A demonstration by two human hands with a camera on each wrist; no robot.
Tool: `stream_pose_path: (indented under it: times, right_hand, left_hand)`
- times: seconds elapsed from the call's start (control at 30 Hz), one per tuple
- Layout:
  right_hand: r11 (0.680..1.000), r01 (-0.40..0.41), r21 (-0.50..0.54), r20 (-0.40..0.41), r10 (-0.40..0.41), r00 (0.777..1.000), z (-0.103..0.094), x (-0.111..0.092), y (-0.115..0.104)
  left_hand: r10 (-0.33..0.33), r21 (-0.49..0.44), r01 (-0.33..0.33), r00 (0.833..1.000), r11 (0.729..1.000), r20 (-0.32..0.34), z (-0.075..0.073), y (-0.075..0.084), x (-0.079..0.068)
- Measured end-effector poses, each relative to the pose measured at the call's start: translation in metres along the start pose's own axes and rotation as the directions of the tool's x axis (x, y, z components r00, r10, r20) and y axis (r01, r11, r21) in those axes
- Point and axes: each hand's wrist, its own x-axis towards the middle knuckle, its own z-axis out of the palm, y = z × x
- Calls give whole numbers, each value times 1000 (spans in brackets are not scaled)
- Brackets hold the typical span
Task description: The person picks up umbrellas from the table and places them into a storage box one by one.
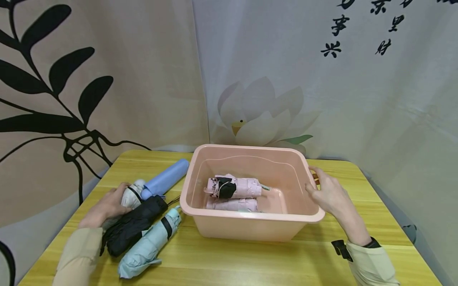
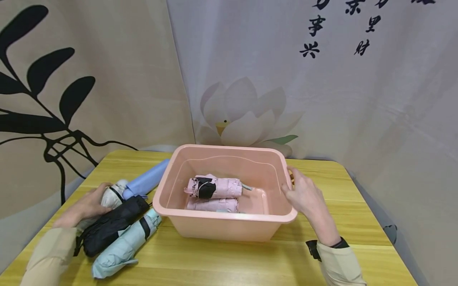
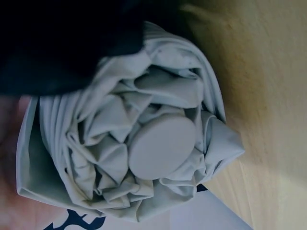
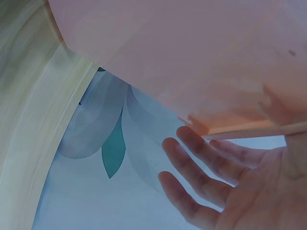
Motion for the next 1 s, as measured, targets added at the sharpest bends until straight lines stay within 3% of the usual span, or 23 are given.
stream_pose_path:
  times: [0.5, 1.0]
  right_hand:
    - [1000, -4, -29, -11, 4, 1000, 1, 0, 0]
    - [999, -19, -27, -23, 18, 1000, 1, -1, 0]
  left_hand:
    - [25, 1, -25, 999, 1000, -24, -10, 4, 0]
    - [96, 62, -91, 992, 994, -81, -30, 23, -2]
